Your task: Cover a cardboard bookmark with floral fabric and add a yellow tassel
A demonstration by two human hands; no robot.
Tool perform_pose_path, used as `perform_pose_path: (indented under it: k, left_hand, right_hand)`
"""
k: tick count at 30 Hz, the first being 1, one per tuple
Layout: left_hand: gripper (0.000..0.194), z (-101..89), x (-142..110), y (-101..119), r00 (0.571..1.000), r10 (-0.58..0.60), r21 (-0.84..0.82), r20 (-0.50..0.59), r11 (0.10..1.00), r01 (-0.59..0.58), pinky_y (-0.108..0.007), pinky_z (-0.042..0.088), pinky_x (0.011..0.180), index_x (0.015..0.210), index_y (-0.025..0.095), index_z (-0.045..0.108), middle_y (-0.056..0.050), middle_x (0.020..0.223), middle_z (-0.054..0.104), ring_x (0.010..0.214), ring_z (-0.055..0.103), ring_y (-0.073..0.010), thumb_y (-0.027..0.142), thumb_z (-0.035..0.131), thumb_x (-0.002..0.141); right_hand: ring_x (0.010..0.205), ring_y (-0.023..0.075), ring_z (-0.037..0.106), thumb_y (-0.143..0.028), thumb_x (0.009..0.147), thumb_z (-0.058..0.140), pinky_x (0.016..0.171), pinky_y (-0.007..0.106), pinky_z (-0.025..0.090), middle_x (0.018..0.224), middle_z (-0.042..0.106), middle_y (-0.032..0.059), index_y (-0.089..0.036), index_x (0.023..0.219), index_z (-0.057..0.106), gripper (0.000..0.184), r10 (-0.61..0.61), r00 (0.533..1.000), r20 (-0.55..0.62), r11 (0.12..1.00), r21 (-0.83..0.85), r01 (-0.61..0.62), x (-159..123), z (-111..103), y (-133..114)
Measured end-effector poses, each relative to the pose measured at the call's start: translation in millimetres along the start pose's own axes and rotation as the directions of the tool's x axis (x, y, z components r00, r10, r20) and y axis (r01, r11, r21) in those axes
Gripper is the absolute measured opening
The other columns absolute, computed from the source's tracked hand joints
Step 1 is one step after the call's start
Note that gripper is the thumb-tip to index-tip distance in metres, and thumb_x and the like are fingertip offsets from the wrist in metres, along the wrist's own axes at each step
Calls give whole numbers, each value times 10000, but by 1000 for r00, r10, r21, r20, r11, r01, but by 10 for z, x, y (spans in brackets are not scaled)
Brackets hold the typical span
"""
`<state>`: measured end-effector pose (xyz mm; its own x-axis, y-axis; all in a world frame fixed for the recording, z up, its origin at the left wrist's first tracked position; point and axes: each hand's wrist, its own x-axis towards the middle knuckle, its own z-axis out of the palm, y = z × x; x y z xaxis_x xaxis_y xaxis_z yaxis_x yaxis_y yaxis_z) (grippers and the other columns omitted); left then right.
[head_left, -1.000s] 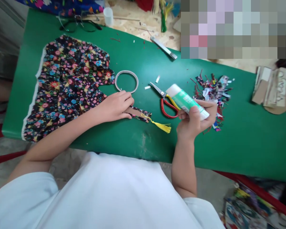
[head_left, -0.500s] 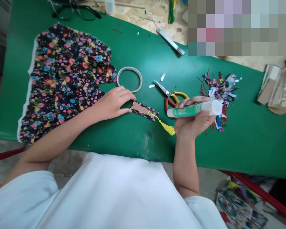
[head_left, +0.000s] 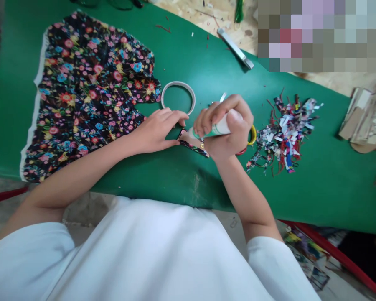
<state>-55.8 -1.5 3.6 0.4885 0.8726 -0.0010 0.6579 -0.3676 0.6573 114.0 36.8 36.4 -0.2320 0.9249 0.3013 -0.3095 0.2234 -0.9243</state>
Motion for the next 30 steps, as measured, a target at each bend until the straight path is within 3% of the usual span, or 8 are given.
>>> perform_pose_path:
  k: [6, 11, 15, 24, 30]
  left_hand:
    - [523, 20, 23, 6, 999, -32, 6, 20, 999, 32, -481, 442, 1009, 1336, 189, 466, -112, 1168, 639, 1151, 588, -316, 351, 639, 870]
    - [467, 41, 33, -9, 999, -34, 16, 5, 999, 34, -479, 446, 985, 1283, 193, 484, -108, 1150, 624, 1134, 586, -317, 353, 630, 869]
    - [440, 56, 38, -14, 999, -42, 22, 6, 999, 42, -487, 445, 985, 1256, 213, 493, -105, 1148, 617, 1152, 573, -325, 377, 635, 872]
    - [401, 132, 40, 89, 990, -129, 47, -64, 990, 132, -518, 438, 978, 1214, 229, 517, -104, 1157, 612, 1177, 557, -344, 439, 625, 890]
    - [392, 97, 49, 139, 988, -153, 21, -19, 988, 153, -520, 419, 1006, 1220, 228, 523, -91, 1161, 625, 1219, 532, -347, 410, 624, 888]
  right_hand:
    - [336, 144, 310, -760, 836, 527, 379, 350, 390, 419, 352, -69, -292, 625, 372, 536, 20, 998, 66, 991, -134, -11, -12, 56, 213]
    - [363, 153, 342, -691, 870, 546, 458, 371, 458, 436, 393, -54, -291, 605, 438, 492, 43, 994, 100, 991, -132, -30, -63, -1, 329]
    - [386, 163, 366, -839, 841, 465, 478, 376, 472, 427, 355, -52, -299, 604, 454, 590, 105, 989, 106, 966, -248, -76, -104, -32, 391]
    - [344, 134, 335, -850, 833, 468, 389, 319, 345, 414, 331, -56, -283, 581, 441, 621, 101, 987, 122, 982, -170, -79, -88, -56, 443]
    - [332, 127, 339, -739, 883, 482, 385, 302, 298, 400, 361, -52, -275, 573, 468, 558, 66, 979, 194, 993, -106, -46, -77, -94, 377]
